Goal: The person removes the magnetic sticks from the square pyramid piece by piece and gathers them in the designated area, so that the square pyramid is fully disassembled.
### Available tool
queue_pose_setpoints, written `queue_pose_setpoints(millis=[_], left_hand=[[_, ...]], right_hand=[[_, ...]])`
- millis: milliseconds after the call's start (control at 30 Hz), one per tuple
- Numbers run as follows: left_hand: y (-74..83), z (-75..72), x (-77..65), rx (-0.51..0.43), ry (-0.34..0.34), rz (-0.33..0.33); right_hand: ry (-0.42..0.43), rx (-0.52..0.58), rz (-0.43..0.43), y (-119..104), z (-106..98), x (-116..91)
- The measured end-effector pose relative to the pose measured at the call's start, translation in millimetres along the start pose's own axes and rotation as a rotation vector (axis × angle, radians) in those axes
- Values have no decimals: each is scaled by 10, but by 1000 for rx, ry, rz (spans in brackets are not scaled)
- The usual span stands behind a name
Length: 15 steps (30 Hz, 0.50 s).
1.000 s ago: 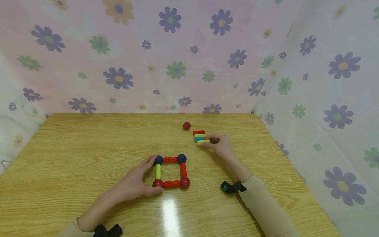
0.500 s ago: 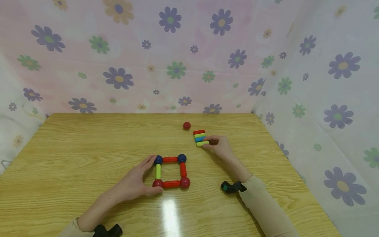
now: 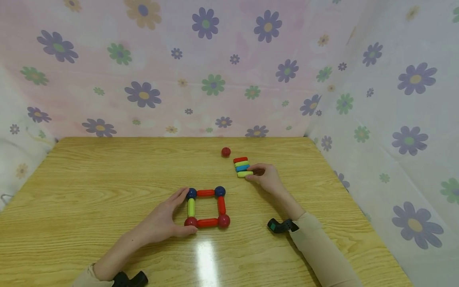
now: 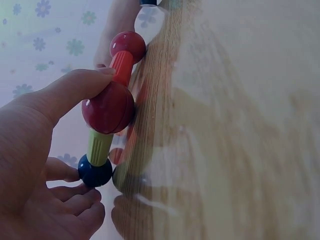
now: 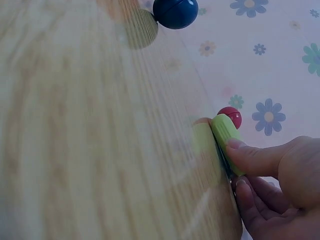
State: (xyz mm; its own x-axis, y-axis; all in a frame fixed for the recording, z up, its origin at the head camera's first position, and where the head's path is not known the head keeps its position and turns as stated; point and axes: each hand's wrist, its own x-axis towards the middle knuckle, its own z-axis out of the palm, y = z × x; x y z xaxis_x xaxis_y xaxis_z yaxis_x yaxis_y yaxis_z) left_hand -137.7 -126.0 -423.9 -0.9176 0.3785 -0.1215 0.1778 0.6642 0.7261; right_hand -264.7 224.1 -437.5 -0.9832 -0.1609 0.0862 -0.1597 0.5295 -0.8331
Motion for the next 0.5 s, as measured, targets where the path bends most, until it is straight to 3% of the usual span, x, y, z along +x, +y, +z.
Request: queue_pose_setpoints(millis=[500], left_hand=[[0,-9,-5,3,1,12]], right_hand=[[33,-8,41,35,-3,18]])
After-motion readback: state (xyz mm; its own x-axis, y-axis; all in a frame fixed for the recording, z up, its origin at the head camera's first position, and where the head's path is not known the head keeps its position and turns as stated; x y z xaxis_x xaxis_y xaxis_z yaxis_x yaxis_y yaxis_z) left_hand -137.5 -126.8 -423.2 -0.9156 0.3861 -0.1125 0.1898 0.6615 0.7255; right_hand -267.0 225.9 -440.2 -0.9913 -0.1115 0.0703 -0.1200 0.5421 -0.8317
